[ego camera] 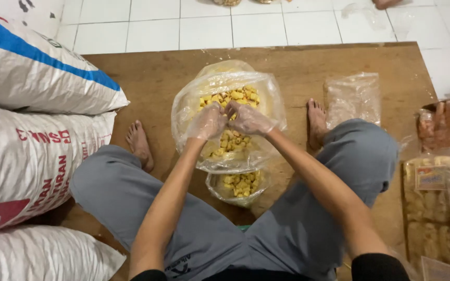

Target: Mixing small yellow snack items in a large plastic bag by hand

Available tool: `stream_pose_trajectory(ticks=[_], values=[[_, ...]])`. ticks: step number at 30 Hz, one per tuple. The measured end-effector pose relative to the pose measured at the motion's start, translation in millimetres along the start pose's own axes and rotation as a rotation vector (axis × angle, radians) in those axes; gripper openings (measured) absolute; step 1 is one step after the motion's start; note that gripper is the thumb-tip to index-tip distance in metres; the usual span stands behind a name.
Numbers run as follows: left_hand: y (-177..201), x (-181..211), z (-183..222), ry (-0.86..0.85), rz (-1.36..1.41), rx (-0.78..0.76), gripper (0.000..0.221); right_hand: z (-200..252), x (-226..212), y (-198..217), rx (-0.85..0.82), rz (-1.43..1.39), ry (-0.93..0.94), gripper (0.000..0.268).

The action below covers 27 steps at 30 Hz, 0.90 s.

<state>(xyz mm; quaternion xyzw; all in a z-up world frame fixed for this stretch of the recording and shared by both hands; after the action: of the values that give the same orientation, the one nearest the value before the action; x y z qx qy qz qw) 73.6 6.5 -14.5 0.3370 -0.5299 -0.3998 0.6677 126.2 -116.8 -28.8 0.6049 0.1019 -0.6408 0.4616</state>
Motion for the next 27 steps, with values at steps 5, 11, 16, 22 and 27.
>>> stream_pose_trajectory(ticks=[5,11,16,22,27], values=[[50.4,35.0,48.7,-0.033,0.08,-0.004,0.03,37.5,-51.5,11.4,0.018,-0.005,0.035,0.047],[91.8,64.1,91.4,-0.147,0.122,0.011,0.039,85.7,-113.7,24.3,-0.021,0.171,0.007,0.041],[72.6,78.4,106.7,-0.439,-0.183,0.019,0.032,121.2,-138.9,19.3,-0.144,0.211,-0.075,0.032],[8.7,81.3,134.0,-0.485,-0.598,-0.256,0.018,137.5,-90.9,-18.1,-0.397,0.251,-0.04,0.022],[-39.1,80.8,149.6,-0.564,-0.515,-0.158,0.027,137.5,-54.5,-51.1,-0.484,0.524,0.056,0.027]])
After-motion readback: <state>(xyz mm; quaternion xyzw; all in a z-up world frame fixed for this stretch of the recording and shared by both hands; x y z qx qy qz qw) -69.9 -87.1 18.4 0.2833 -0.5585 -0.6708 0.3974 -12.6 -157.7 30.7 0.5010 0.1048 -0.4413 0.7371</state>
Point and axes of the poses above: each hand's wrist, its own z-axis away from the middle knuckle, its own y-axis out of the back of the hand, x = y × z, the point moved 7 cm from there along -z, towards the middle knuckle, and after that the axes turned 13 degrees about -z, right-handed, at the moved point
